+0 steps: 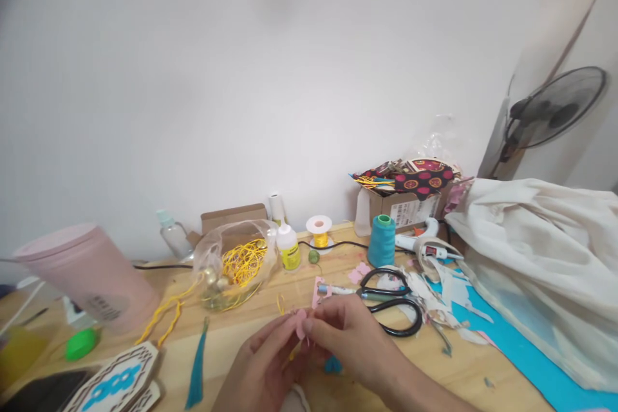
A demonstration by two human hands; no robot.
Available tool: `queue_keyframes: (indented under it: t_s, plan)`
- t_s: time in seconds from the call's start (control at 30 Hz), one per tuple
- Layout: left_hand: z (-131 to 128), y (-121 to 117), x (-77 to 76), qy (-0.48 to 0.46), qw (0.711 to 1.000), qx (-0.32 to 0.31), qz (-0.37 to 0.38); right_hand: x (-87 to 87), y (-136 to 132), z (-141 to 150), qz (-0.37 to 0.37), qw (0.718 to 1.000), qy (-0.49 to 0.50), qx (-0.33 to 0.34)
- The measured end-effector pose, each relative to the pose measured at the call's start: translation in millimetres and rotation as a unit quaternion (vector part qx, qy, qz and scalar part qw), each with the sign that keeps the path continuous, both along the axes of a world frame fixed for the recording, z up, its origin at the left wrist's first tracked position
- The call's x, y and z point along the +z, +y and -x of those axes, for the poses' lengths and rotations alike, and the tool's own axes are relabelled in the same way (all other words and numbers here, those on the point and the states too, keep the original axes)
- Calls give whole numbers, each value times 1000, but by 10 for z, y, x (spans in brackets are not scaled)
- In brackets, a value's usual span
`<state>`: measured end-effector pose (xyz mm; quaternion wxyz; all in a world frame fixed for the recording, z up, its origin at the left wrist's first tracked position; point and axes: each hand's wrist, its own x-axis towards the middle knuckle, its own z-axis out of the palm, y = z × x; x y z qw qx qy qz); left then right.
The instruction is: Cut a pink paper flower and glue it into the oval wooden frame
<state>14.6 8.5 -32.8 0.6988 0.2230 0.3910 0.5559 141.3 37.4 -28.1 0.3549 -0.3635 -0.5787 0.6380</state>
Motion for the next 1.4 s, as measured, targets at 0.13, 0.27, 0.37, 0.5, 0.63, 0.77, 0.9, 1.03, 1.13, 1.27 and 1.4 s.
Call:
queue_keyframes:
  t_s: [0.13, 0.27, 0.37, 0.5, 0.63, 0.77, 0.9, 1.03, 1.13, 1.27, 1.4]
  plan:
    - [-6, 15, -33, 61, 997, -4, -37, -71, -30, -7, 4, 1000, 4, 0]
    - [2, 23, -70, 81, 995, -30, -42, -72, -70, -27, 0, 1000, -6, 0]
    - [29, 29, -93, 15, 998, -64, -8, -69, -86, -43, -12, 1000, -15, -5]
    - [79, 37, -87, -43, 994, -98, 13, -103, -75, -46, -1, 1000, 1, -2]
    - [93, 33, -14, -35, 994, -108, 3, -150, -39, -43, 9, 1000, -1, 4]
    - [57, 27, 51, 0, 993, -109, -51, -140, -42, -45, -9, 1000, -9, -12]
    - [22, 16, 71, 67, 990, -103, -72, -101, -80, -34, -45, 998, -33, -20]
    - [34, 7, 70, 106, 991, -56, -62, -124, -18, -64, -101, 991, -80, -40]
    - [60, 14, 62, 123, 992, -6, -27, -143, 102, -151, -160, 972, -124, -117]
    - [82, 42, 32, 130, 991, -12, -7, -70, 183, -243, -271, 932, -162, -179]
    - [66, 45, -10, 149, 987, -55, -20, 18, 126, -231, -357, 908, -159, -149]
